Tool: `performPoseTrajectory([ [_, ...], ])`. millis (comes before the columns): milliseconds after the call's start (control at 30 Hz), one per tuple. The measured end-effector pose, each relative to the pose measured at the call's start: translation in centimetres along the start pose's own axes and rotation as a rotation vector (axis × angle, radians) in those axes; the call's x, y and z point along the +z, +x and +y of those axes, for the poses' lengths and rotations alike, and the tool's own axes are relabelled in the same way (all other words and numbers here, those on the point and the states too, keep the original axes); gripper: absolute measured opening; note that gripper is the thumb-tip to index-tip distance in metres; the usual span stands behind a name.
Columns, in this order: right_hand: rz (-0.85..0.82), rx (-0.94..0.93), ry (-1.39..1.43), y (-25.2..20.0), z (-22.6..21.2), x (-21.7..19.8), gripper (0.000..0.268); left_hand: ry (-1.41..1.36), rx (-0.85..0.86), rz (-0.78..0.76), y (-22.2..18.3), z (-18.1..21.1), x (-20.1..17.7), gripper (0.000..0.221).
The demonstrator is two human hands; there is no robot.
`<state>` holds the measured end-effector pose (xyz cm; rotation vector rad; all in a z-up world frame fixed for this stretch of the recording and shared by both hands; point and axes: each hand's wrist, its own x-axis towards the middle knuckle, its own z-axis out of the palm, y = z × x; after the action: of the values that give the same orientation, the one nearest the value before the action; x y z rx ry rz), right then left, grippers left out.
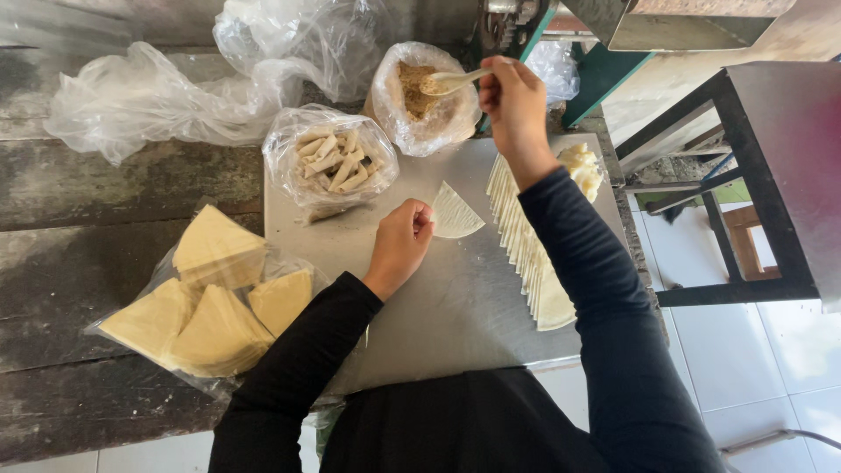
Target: The person repeatedly folds thin triangular dough sheets by hand on a stainless steel table. They separate and stack the folded pieces, then scoop a brown granular filling from a plastic bag and place it into the folded dough before sealing it. The process is repeated multiple times.
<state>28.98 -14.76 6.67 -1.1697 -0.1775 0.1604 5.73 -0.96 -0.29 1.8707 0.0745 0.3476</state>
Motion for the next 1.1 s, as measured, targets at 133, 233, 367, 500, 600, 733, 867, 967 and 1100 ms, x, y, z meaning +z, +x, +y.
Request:
performPoseTrajectory([
  [133, -0.031, 0.086, 0.088, -4.0, -1.2, -3.7, 0.018, -0.031, -0.03, -0.008, -0.3, -0.2, -0.2, 0.018],
  [233, -0.054, 0.133, 0.013, -8.4, -0.2, -5.8, 0.017, -0.022, 0.023, 0.003, -0.4, -0.4, -0.3, 0.019],
  [367, -0.068, 0.199, -0.184, -13.0, 1.8, -6.9, 0.018, -0.018, -0.001, 0.006, -0.3, -0.9, -0.1, 0.019],
  [500, -0.176, 0.07, -0.45, -15.5, 2.6, -6.8, 0.019, -0.047, 0.022, 0.006, -0.1, -1.1, 0.0, 0.019],
  [600, -0.263, -0.1, -0.568, -17.3, 2.7, -6.1, 0.016, -0.031, 0.029, -0.009, -0.1, -1.2, -0.1, 0.018],
  [733, -0.445, -0.413, -0.864, -18.6, 1.6, -5.8, 0.011, -0.053, -0.008, -0.011, -0.1, -1.3, 0.0, 0.019],
  [867, -0.602, -0.579, -0.994, -19.4, 1.0, -6.1, 0.025, -0.059, -0.015, -0.017, -0.1, -1.5, 0.0, 0.019],
  [967, -0.678, -0.58, -0.99, -19.6, 0.7, -6.8, 0.033, -0.056, -0.021, -0.013, -0.1, -1.5, 0.1, 0.019],
  [1100, -0.671, -0.565, -1.013, -20.1, 0.0, -8.2, 0.035, -0.053, -0.035, -0.007, 0.0, -1.6, 0.1, 0.019],
])
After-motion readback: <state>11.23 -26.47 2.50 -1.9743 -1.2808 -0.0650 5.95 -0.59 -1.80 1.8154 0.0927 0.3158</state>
